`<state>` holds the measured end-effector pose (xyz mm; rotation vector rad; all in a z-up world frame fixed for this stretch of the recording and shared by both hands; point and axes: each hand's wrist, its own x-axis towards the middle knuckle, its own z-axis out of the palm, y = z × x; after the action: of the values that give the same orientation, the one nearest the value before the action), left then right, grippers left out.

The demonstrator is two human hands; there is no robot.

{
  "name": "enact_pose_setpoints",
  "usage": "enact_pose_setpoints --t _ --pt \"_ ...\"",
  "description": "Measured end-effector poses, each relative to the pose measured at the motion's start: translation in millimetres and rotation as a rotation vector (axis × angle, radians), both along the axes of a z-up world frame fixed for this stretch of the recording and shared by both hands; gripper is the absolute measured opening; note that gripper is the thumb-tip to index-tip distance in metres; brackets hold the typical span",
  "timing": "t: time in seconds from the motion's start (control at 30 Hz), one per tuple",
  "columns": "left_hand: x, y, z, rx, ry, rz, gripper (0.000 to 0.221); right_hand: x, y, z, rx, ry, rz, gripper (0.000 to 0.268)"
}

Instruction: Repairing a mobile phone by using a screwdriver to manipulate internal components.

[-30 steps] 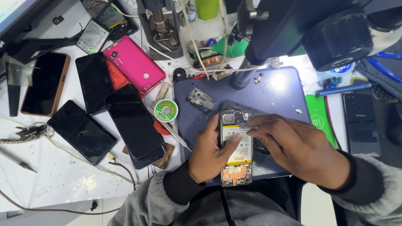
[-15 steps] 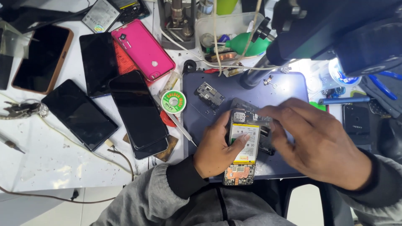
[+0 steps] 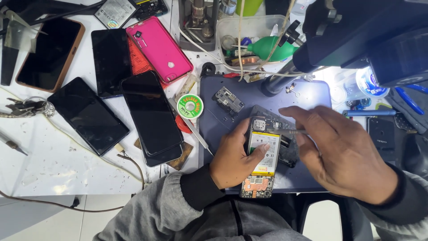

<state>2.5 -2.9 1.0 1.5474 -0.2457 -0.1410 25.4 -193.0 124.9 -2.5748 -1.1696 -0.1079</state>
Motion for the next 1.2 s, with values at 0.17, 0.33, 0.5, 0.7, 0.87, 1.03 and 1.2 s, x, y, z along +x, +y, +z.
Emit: enact_pose_setpoints --t 0.17,0.33,0.5,0.7,0.87,1.03,1.2 --pt "-1 1 2 0.025 -0.009 0.006 0.043 -3 -3 -6 0.021 -0.090 -0.041 0.036" --pt "0 0 0 0.018 -0.017 0.026 0.040 -4 -2 -5 0.059 0.048 -0.040 0.044" --pt "-2 1 3 -0.010 -0.020 0.020 0.046 -4 -4 -9 0.016 -0.146 -0.104 0.040" --pt "-2 1 5 -0.025 -0.038 0.011 0.041 -9 -6 -7 0.074 -0.012 -0.145 0.042" --pt "-2 1 5 -0.010 -0.023 0.028 0.042 -10 2 -9 0.067 -0.056 -0.099 0.047" --pt "-3 1 5 -0.045 -0.017 0.005 0.044 -15 -2 -11 0.080 0.002 -0.158 0.041" --pt "-3 2 8 -0.032 -0.026 0.000 0.038 -14 -1 -10 0.069 -0.081 -0.138 0.045"
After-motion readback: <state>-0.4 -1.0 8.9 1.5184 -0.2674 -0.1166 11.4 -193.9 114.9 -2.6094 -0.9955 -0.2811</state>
